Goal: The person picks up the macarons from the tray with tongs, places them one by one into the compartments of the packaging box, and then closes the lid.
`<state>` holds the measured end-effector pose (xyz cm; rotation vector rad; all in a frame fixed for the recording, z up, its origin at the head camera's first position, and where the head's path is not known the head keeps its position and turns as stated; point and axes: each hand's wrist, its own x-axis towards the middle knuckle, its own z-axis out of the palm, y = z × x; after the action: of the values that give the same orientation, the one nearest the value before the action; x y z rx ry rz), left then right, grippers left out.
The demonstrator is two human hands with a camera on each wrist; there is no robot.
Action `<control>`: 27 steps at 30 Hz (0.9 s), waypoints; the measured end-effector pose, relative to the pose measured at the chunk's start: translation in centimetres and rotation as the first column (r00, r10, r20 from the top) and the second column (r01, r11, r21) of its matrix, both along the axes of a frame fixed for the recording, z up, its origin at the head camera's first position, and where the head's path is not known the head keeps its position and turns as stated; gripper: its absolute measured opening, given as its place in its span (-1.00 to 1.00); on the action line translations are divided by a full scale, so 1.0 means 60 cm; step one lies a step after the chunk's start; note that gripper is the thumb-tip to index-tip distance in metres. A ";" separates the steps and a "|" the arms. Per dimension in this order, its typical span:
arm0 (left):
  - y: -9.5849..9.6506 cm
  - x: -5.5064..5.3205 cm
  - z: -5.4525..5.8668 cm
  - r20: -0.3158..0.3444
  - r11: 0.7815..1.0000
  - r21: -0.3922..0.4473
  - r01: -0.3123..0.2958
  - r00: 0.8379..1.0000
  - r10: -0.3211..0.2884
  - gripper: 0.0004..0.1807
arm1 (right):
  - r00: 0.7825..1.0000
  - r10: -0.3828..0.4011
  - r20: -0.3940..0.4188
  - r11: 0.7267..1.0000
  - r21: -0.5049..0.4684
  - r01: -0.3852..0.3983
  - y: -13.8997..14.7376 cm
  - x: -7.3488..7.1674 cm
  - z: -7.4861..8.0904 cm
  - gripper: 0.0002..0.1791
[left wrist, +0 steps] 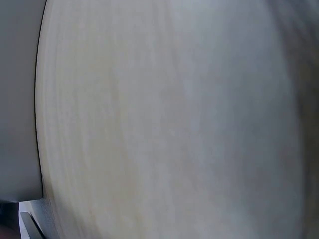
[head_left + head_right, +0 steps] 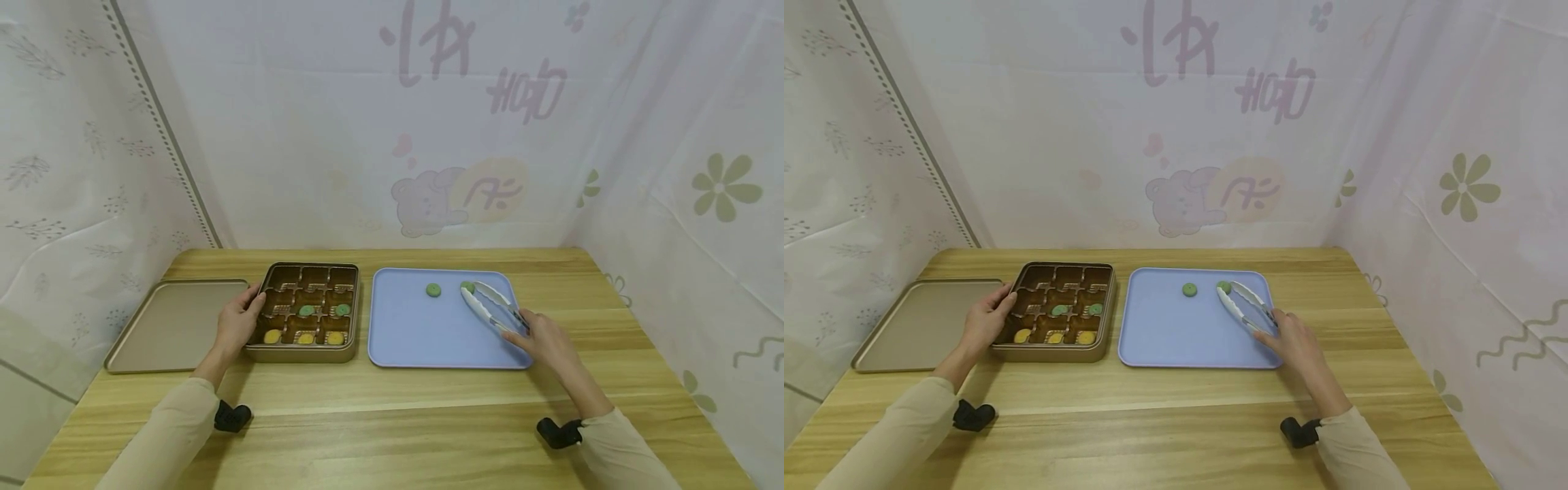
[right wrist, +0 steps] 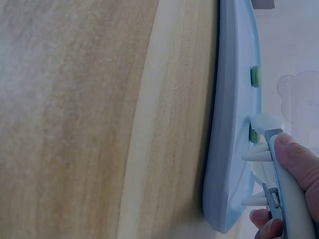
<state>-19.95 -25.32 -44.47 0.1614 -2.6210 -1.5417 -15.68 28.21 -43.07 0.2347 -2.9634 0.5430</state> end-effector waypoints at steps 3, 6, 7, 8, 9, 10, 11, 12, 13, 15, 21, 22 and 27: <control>0.000 0.000 0.001 0.000 1.000 -0.010 -0.004 1.000 0.004 -0.43 | 1.000 -0.004 0.018 1.000 0.009 0.003 -0.001 -0.004 -0.001 -0.35; 0.001 -0.001 0.001 -0.001 1.000 -0.016 -0.008 1.000 0.008 -0.43 | 0.999 -0.008 0.043 1.000 0.006 0.008 -0.002 -0.007 -0.001 -0.32; 0.001 -0.001 0.001 -0.003 1.000 -0.016 -0.009 1.000 0.009 -0.43 | 0.999 -0.010 0.048 1.000 0.006 0.010 -0.003 -0.008 -0.001 -0.30; 0.001 -0.001 0.001 -0.005 1.000 -0.016 -0.008 1.000 0.008 -0.42 | 0.999 -0.011 0.051 1.000 0.004 0.011 -0.003 -0.009 0.000 -0.28; 0.001 -0.002 0.001 -0.006 1.000 -0.015 -0.007 1.000 0.007 -0.42 | 0.998 -0.013 0.054 1.000 0.004 0.013 -0.003 -0.009 -0.001 -0.27; 0.001 -0.001 0.001 -0.008 1.000 -0.015 -0.006 1.000 0.006 -0.41 | 0.998 -0.016 0.054 1.000 0.005 0.015 -0.003 -0.010 -0.001 -0.27; 0.001 -0.001 0.001 -0.009 1.000 -0.013 -0.006 1.000 0.006 -0.41 | 0.998 -0.018 0.053 1.000 0.007 0.018 -0.004 -0.010 -0.001 -0.26; 0.001 0.000 0.001 -0.011 1.000 -0.006 -0.005 1.000 0.005 -0.41 | 0.999 -0.019 0.051 1.000 0.008 0.019 -0.004 -0.011 -0.001 -0.26; 0.001 0.000 0.001 -0.012 1.000 -0.004 -0.004 1.000 0.004 -0.40 | 0.999 -0.020 0.047 1.000 0.010 0.019 -0.004 -0.011 -0.001 -0.26; 0.001 0.000 0.001 -0.012 1.000 0.002 -0.003 1.000 0.003 -0.40 | 0.999 -0.019 0.042 1.000 0.010 0.019 -0.004 -0.011 -0.002 -0.27; 0.002 0.000 0.001 0.005 1.000 0.012 -0.005 1.000 0.005 -0.40 | 0.999 -0.024 0.043 1.000 0.010 0.024 -0.004 -0.012 -0.005 -0.26; 0.002 0.000 0.001 0.006 1.000 0.013 -0.007 1.000 0.007 -0.40 | 0.999 -0.027 0.043 1.000 0.011 0.026 -0.004 -0.012 -0.006 -0.26; 0.001 0.000 0.001 -0.002 1.000 0.013 -0.011 1.000 0.011 -0.41 | 0.999 -0.024 0.025 1.000 0.004 0.024 -0.002 -0.011 -0.011 -0.29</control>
<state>-19.96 -25.27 -44.44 0.1751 -2.6048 -1.5551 -16.32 28.07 -43.71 0.1938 -2.9879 0.5421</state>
